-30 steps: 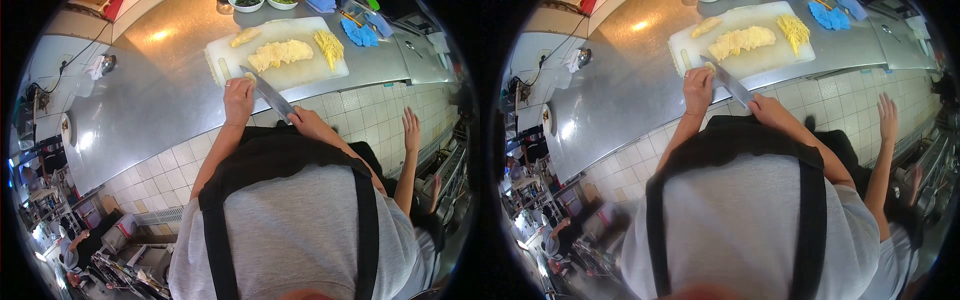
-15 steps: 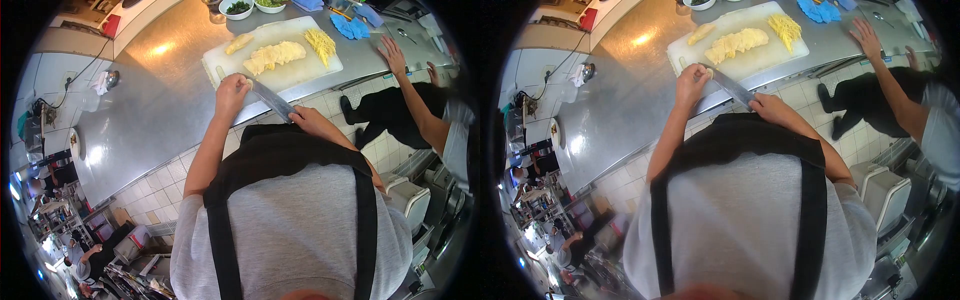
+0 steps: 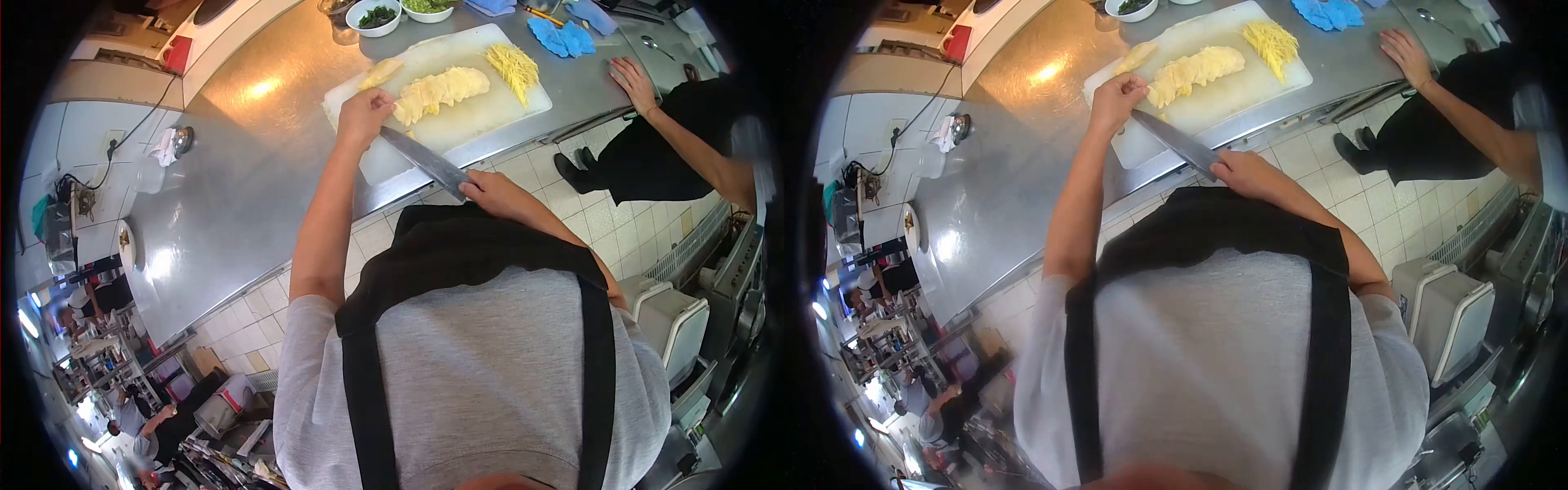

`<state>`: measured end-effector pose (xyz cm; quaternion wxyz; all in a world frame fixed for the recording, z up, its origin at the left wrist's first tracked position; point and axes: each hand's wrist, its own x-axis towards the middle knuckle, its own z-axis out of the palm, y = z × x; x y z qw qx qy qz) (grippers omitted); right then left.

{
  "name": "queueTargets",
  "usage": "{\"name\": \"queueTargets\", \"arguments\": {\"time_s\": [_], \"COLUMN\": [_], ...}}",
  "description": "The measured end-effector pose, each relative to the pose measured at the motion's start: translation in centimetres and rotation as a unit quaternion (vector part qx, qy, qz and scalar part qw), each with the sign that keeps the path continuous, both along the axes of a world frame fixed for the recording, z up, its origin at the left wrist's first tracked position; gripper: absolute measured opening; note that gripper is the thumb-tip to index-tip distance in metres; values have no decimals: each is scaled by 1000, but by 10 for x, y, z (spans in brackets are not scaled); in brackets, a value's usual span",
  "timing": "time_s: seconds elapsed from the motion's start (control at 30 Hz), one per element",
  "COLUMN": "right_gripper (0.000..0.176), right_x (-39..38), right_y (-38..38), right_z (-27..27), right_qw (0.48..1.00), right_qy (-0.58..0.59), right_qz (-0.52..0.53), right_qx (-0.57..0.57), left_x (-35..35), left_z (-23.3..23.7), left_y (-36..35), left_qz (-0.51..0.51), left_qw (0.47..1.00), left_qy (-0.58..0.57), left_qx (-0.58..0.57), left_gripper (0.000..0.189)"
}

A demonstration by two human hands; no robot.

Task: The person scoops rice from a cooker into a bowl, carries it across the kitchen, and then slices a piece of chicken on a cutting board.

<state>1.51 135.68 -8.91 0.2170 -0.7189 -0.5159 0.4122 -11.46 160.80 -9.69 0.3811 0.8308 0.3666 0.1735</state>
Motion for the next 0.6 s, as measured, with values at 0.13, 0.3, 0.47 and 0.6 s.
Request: {"name": "queueTargets", "arguments": {"time_s": [0.13,0.3,0.47,0.6], "right_gripper": [35,35,36,35], "right_x": [-3,13,26,19], "right_y": [17,16,10,7], "right_z": [20,13,23,32], "right_qw": [986,995,992,994], "right_qy": [110,55,52,45], "right_qz": [-34,-70,-115,-95], "right_qx": [-117,33,-2,-33], "left_x": [-7,-38,-28,-39], "left_z": [20,3,4,-1], "left_y": [-18,-66,-93,-82], "left_qz": [86,83,-61,-19], "left_qw": [981,982,970,978], "left_qy": [-49,-98,-79,-33], "left_qx": [166,135,221,206], "left_gripper": [18,20,23,26]}}
